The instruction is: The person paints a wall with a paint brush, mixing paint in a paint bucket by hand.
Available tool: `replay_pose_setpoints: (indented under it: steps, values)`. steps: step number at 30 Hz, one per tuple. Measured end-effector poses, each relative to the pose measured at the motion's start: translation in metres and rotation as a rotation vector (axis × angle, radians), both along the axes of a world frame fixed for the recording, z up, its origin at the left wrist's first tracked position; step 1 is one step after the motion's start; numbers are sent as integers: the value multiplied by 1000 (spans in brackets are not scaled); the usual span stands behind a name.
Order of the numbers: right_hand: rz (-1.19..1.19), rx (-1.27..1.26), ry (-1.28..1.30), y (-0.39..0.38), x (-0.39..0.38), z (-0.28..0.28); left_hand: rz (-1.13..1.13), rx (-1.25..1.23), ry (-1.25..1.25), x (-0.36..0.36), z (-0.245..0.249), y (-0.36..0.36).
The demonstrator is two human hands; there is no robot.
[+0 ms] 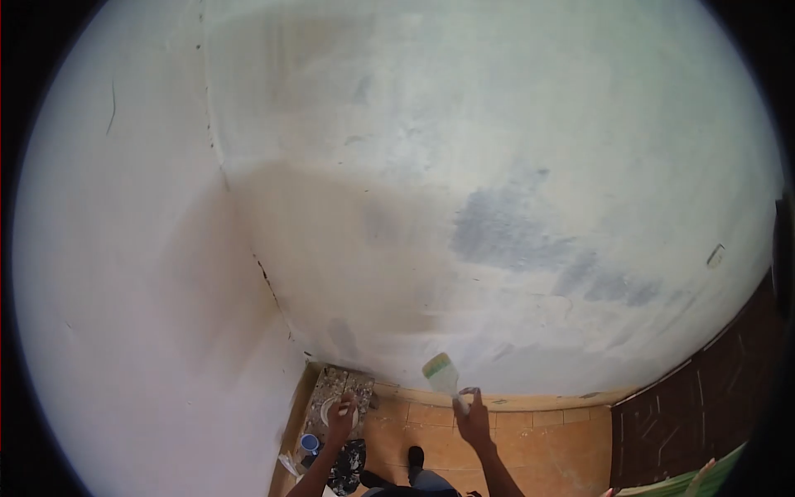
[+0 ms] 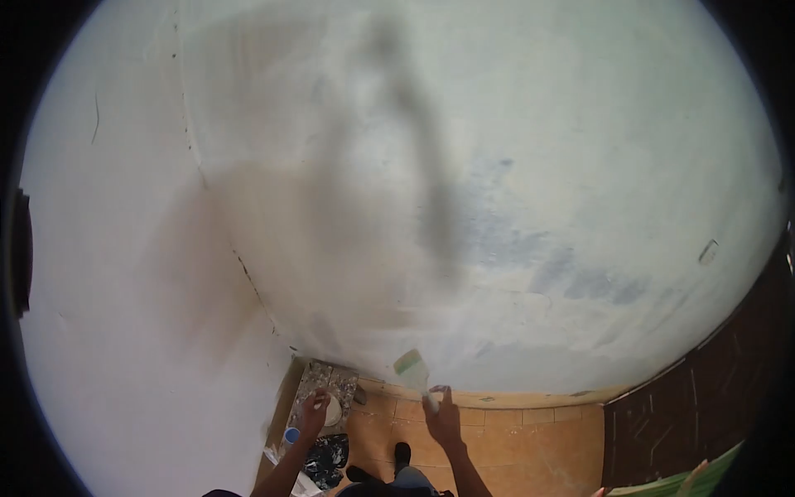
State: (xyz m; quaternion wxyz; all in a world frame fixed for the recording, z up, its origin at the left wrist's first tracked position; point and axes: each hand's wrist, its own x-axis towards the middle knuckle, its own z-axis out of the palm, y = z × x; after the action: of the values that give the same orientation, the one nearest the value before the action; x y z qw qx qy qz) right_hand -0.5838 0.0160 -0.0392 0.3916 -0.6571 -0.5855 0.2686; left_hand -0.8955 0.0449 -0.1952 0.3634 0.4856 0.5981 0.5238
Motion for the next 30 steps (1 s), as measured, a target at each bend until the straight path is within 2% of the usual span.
replay_pose_setpoints:
  steps: [2, 4, 5, 6, 7, 8, 9, 12, 13, 15, 16, 19, 22, 24, 30]
  values:
    - [-89, 20, -45, 2, 9, 38, -96, 86, 73, 19, 46, 34]
    - [-64, 281, -218, 11, 28, 62, -150, 226, 63, 43, 118, 74]
    - [-65, 286, -264, 19, 37, 76, -197, 428, 217, 48, 150, 99]
    - [-66, 228, -188, 22, 45, 102, -276, 453, 105, 60, 196, 114]
    - [-61, 232, -209, 23, 49, 131, -251, 551, 147, 70, 243, 126]
    - [-50, 293, -126, 26, 50, 156, -271, 579, 85, 81, 287, 139]
    - [-67, 291, -97, 26, 48, 182, -279, 719, 129, 86, 327, 153]
    - [5, 482, 58, 47, 59, 194, -126, 1128, 257, 108, 420, 205]
    - [49, 437, 126, 51, 60, 189, -16, 1268, 327, 117, 454, 217]
    - [142, 348, 259, 60, 58, 180, 84, 1349, 462, 130, 514, 223]
    - [110, 280, 343, 62, 49, 171, 136, 1414, 527, 135, 533, 232]
    - [95, 157, 586, 55, 22, 130, 251, 1544, 662, 143, 569, 261]
    - [98, 75, 676, 37, -4, 85, 402, 1530, 837, 150, 572, 285]
    - [126, -42, 867, 29, -12, 66, 383, 1525, 856, 149, 573, 289]
    - [62, -141, 847, 36, -30, 49, 420, 1502, 852, 146, 568, 290]
